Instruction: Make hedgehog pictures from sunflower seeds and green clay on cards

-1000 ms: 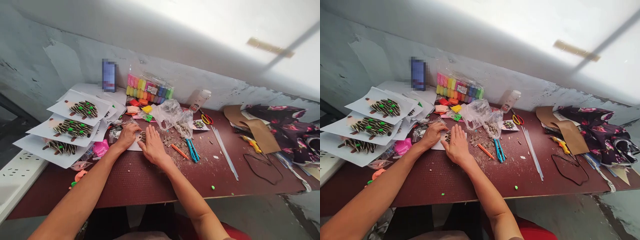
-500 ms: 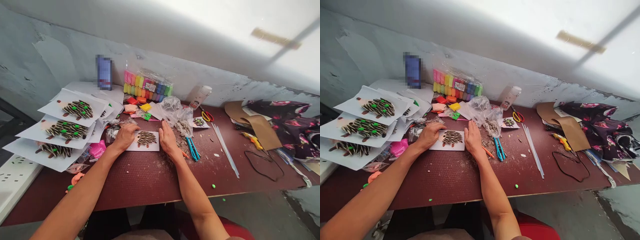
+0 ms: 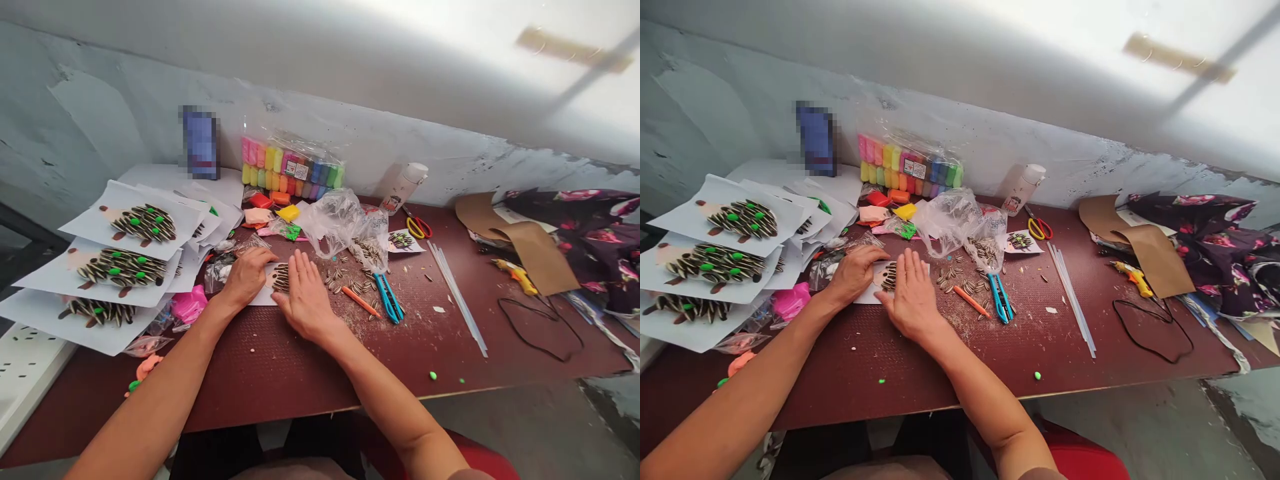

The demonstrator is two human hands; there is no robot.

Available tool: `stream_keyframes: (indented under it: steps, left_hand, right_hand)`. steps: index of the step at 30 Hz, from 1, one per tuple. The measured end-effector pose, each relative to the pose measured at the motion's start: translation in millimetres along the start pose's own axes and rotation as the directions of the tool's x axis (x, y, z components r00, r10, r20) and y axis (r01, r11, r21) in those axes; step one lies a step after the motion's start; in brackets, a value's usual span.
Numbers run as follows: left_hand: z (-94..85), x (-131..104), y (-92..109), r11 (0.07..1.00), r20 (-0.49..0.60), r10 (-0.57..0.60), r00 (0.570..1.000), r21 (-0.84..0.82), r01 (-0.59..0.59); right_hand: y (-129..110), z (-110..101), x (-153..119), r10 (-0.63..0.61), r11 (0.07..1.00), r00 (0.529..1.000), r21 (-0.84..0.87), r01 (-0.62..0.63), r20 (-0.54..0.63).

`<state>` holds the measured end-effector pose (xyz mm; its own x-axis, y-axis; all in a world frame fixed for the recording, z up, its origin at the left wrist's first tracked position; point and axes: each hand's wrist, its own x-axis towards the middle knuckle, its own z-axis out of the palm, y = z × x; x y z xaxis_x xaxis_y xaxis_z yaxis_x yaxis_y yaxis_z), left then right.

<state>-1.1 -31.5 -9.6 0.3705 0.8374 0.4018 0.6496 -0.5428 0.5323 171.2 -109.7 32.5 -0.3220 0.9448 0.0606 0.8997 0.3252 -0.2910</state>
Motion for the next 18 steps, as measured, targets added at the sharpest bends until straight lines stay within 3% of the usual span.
stream_keyframes:
  steps: [5, 18]
  left_hand:
    - [-0.5, 0.4, 2.3, 1.0, -0.005, 0.014, 1.0, 0.013, -0.014]
    - [1.8, 0.5, -3.6, 1.0, 0.006, 0.011, 1.0, -0.004, -0.011]
  right_hand:
    - [-18.4, 4.8, -5.4, -0.041, 0.999, 0.998, -0.016, 0.042, 0.048]
    - [-16.2, 15.3, -5.4, -0.035, 0.998, 0.998, -0.045, 0.037, 0.056]
